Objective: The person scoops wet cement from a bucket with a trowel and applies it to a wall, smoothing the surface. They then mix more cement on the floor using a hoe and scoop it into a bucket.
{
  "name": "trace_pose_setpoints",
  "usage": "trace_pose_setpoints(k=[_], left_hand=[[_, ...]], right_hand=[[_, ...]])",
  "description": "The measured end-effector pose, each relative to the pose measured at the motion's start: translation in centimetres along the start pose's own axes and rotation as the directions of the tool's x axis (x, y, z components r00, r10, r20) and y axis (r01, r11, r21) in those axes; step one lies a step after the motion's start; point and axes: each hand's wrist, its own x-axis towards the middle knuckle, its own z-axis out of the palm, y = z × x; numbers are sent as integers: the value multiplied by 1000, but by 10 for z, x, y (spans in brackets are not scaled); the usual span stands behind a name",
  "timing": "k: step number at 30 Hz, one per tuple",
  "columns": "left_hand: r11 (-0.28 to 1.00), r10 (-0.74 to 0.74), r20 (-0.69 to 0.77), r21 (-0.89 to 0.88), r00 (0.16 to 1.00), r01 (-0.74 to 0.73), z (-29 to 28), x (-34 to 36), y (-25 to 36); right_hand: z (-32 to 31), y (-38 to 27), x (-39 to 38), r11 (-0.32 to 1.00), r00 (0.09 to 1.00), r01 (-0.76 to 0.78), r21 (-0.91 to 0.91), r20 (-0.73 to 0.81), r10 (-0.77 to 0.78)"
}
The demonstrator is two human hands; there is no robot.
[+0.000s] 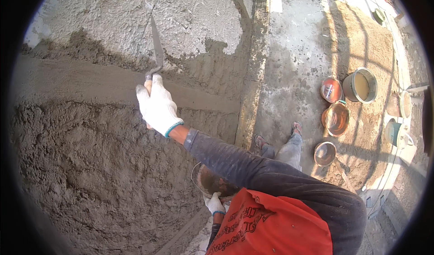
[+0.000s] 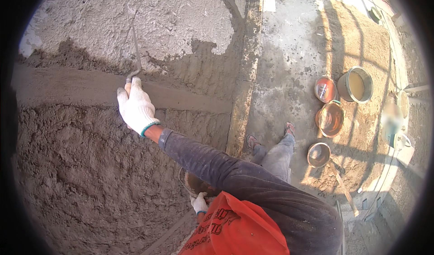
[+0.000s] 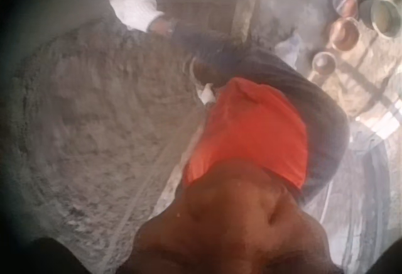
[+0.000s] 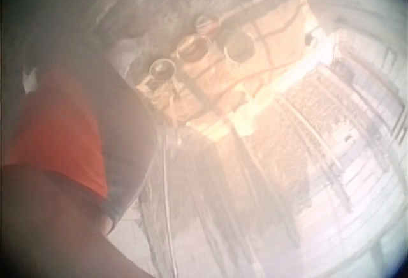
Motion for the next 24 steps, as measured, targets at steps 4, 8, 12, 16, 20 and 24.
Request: trace_pose_setpoints(k=[4,8,12,16,20,24], left_hand=[[999,18,-49,-28,999,-19,-17,-1,-25],[985,-83,21,-147,996,85,23,-39,0],[983,-127,78,-121,989,136,35,-42,0],[991,-86,98,-91,991,95,28,-21,-20],[993,-91,52,-73,994,95,32,-22,-12],[998,-55,88,22,995,53,38,-15,-9]], right_hand=[[-48,117,56,989,976,-147,31,-155,150],[-133,256,112,900,885,-356,253,-218,411],[-141,298,152,850,880,-423,316,-81,468],[-129,308,149,809,882,-453,374,57,468],[-105,290,96,789,881,-463,404,111,460],[-87,235,48,767,866,-497,407,178,467]])
